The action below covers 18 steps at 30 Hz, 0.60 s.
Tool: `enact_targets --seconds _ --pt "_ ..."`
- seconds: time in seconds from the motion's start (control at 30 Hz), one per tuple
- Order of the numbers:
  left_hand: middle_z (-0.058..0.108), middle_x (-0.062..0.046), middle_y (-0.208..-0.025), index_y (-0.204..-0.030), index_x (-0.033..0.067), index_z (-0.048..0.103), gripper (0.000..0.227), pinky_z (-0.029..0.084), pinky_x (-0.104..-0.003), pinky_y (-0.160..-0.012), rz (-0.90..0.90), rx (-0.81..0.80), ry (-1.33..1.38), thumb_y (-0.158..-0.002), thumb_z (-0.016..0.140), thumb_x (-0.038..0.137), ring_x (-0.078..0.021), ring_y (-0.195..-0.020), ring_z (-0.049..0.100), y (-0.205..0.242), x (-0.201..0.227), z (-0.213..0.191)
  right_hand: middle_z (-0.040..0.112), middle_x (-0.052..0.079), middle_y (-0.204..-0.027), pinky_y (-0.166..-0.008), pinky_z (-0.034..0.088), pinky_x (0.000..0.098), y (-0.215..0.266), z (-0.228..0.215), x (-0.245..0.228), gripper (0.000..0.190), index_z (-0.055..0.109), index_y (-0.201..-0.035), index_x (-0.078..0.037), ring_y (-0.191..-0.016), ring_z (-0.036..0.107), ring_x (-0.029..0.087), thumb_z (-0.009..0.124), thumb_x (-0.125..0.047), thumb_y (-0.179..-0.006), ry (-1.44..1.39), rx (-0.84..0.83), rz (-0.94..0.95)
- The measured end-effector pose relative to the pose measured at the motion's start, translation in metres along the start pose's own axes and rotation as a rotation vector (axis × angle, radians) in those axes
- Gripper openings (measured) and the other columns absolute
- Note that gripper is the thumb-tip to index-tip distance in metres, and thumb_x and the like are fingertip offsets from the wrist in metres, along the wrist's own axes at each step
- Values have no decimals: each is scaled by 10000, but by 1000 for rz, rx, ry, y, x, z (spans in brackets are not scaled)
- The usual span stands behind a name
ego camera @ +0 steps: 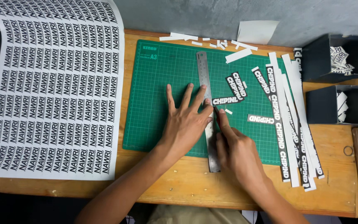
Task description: The person uses a metal ruler and a red utility knife to cut individual stickers from a large printed sheet on a green cutting mat. They repeatedly align the ruler, slice along the edge, and separate the cut pieces, which are then placed into a nearby black container.
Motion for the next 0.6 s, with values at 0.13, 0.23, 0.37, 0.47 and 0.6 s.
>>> enact_targets --seconds 0.13,0.23,0.37,0.47,0.6 --pt "595 -244 -1676 -1380 101 736 391 120 -999 -1188 -4 -78 100 -1067 727 336 -527 -1594 486 -1 -1 -1 864 184 -1036 -717 654 558 -9 -16 1 666 611 -1692 -209 -976 834 444 661 -168 -1030 24 55 125" --pt "608 -236 -1667 -1376 99 749 394 110 -991 -1194 -10 -65 100 -1063 732 338 -517 -1595 487 0 0 -2 856 250 -1097 -753 657 598 -17 -16 -7 675 571 -1713 -132 -1041 819 497 640 -137 -1042 8 107 91" --pt "618 -223 -1662 -1381 110 747 407 116 -987 -1196 -16 -55 96 -1051 740 348 -505 -1594 492 2 -1 -1 853 270 -1134 -781 653 600 -24 -12 -7 647 599 -1682 -107 -1062 814 503 648 -148 -1038 -19 121 63" --pt "623 -223 -1655 -1373 110 749 407 122 -989 -1196 -15 -52 88 -1035 756 336 -505 -1588 499 2 -2 2 851 282 -1138 -784 661 594 -25 -11 -15 640 610 -1672 -92 -1050 818 507 647 -137 -1035 19 129 43" --pt "629 -223 -1641 -1347 110 755 370 120 -996 -1191 -9 -45 101 -1027 753 297 -510 -1580 508 2 -2 1 850 304 -1046 -726 669 628 -21 -12 -26 663 580 -1691 -62 -926 822 534 622 -108 -1031 110 127 3"
Point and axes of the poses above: each hand's wrist, its own y-axis away from the middle knuckle, its own z-axis out of the palm, x = y × z, the point moved 6 cm from there along -y, towards the middle knuckle
